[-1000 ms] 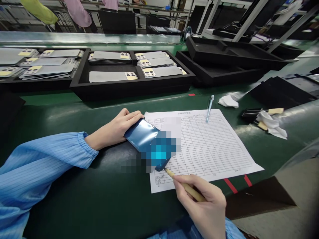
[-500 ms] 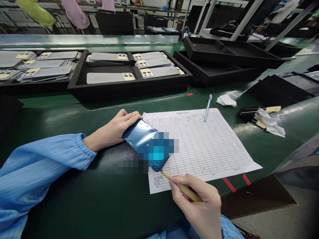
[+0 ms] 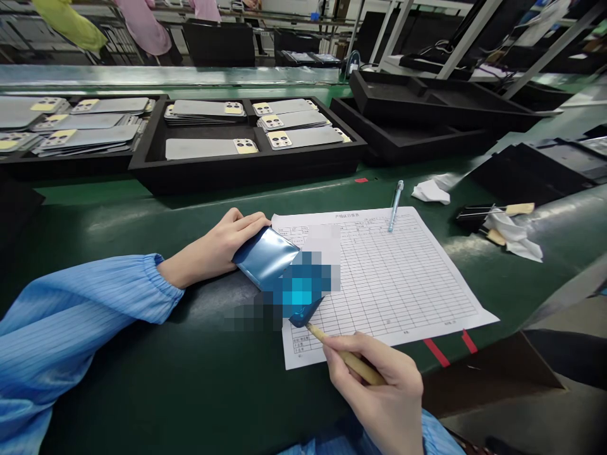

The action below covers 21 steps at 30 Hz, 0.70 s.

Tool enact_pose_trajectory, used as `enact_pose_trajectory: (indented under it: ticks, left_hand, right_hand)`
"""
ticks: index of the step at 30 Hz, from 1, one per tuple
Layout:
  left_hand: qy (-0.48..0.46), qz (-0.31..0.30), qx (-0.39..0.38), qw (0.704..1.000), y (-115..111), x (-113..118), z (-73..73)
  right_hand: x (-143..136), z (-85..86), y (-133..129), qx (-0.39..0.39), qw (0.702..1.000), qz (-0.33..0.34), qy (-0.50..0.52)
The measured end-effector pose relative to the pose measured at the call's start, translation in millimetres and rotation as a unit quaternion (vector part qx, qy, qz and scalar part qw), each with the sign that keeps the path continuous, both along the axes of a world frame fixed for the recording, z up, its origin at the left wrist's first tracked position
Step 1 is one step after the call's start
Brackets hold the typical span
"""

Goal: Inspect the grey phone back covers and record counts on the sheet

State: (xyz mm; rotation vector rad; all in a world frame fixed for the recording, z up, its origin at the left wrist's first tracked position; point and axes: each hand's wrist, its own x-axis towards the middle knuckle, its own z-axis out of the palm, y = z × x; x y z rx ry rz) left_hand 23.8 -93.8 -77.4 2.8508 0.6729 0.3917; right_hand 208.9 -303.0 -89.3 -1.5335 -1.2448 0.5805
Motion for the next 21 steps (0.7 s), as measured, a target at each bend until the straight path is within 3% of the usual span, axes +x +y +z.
enact_pose_trajectory:
  ticks: [10, 16, 21]
  left_hand:
    - [0.015, 0.009, 0.011, 1.0, 0.0, -1.2, -0.4]
    - [0.006, 0.006, 0.026, 1.0, 0.3, 0.4, -1.6]
    - [-0.001, 0.002, 0.026, 1.0, 0.8, 0.7, -2.9]
  right_hand:
    - [-0.9, 0.4, 1.7, -0.002, 1.0, -0.007, -0.003]
    - [-3.6, -1.8, 2.8, -0.026, 0.997, 0.061, -0.031]
    - [-2.1, -0.8, 1.6, -0.035, 0.996, 0.073, -0.021]
